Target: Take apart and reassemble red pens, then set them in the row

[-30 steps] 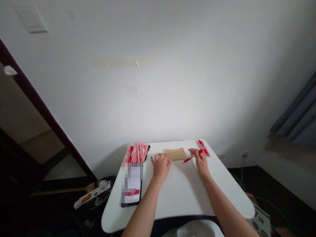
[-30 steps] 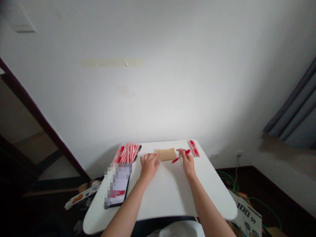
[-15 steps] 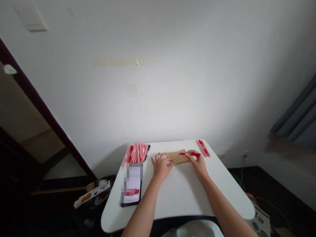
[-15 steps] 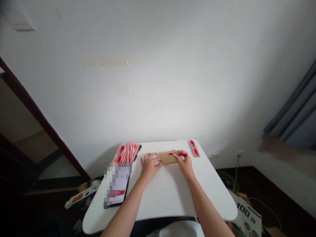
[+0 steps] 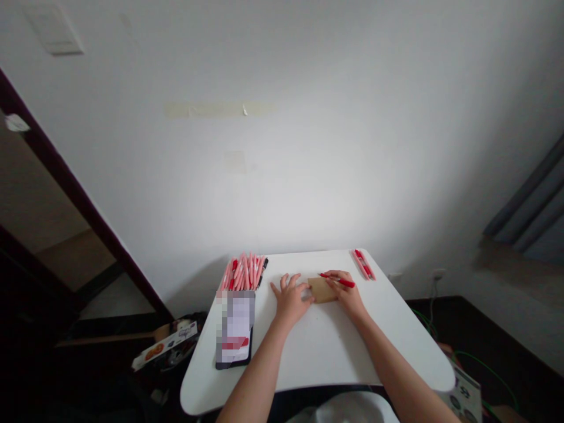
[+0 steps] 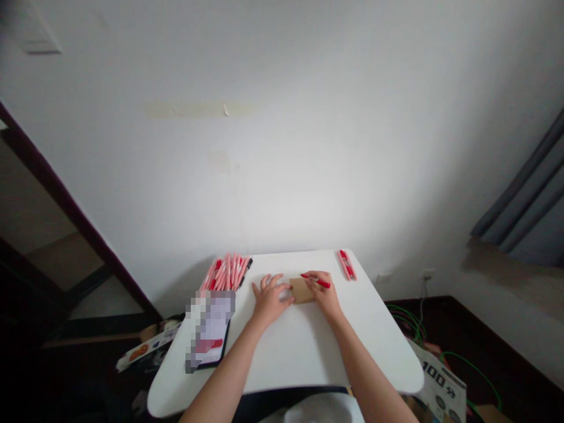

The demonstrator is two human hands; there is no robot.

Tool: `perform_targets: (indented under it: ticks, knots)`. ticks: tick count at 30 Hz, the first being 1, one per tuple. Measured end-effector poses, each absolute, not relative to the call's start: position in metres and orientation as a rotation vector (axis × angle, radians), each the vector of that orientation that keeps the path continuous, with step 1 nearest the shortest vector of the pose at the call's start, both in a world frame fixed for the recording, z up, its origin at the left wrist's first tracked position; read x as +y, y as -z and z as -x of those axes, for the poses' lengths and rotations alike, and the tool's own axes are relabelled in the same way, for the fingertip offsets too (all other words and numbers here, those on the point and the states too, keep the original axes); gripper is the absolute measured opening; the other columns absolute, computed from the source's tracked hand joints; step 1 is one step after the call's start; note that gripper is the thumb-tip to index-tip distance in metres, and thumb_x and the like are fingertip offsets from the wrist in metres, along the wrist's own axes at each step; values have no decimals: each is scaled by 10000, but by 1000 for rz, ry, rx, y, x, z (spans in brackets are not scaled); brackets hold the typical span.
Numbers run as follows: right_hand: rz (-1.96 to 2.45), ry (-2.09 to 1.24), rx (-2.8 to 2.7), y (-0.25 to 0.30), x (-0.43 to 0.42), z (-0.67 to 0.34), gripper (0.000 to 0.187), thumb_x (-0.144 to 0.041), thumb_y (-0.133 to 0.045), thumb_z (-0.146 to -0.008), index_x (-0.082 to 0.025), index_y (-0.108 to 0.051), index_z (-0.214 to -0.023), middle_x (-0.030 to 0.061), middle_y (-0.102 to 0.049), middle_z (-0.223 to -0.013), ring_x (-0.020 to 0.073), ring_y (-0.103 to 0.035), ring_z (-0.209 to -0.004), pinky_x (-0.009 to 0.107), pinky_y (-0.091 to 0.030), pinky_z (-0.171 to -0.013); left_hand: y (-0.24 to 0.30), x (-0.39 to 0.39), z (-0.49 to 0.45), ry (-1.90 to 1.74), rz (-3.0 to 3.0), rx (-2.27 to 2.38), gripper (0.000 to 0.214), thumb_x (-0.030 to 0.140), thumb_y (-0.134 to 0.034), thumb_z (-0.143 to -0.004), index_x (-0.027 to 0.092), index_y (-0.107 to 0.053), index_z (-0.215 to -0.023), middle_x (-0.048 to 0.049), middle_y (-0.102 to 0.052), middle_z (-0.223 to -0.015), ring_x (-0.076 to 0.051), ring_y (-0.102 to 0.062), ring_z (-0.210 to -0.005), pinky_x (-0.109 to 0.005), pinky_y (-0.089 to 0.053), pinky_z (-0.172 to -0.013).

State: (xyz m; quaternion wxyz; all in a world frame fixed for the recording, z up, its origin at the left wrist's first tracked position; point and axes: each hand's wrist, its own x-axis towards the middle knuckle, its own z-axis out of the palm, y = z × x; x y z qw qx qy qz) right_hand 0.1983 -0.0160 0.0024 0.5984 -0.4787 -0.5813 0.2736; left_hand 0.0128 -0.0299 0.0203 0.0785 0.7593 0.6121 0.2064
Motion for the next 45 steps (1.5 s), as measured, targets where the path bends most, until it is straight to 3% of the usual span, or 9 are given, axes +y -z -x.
perform_targets:
  ticks: [10,18,27,45]
  knots:
    - [1163,-603,-1448,-2,-14,-194,313,-516,-598,-781,-224,-675,-698,71,-685,-836,224,-599,-770,356,-466,-760,-20,-33,-18,-650,-2267,1819,367,486,-644,-711,391,-642,-1066,6,-502,-1353,-336,-280,-1327,-721,-58,-1061]
    - [1200,-588,-1539,-3,-14,-195,301,-489,-571,-796,-241,-721,-711,65,-715,-844,235,-633,-785,357,-475,-766,-18,-32,-18,-619,-2293,1869,403,533,-659,-685,433,-625,-1075,34,-503,-1351,-326,-300,-1308,-728,-106,-1048]
    - [1200,-680,-1505,-6,-15,-192,312,-528,-604,-744,-241,-716,-693,64,-717,-824,240,-635,-775,361,-480,-759,-20,-33,-18,-655,-2241,1884,416,537,-688,-661,428,-652,-1060,15,-504,-1352,-340,-300,-1305,-717,-57,-1063]
    - [1285,-561,-1595,10,-6,-195,293,-460,-535,-819,-231,-704,-749,64,-714,-854,211,-638,-753,305,-472,-678,-18,-31,-18,-687,-2207,1901,414,537,-724,-625,450,-660,-1025,26,-496,-1366,-338,-302,-1312,-733,-14,-1046]
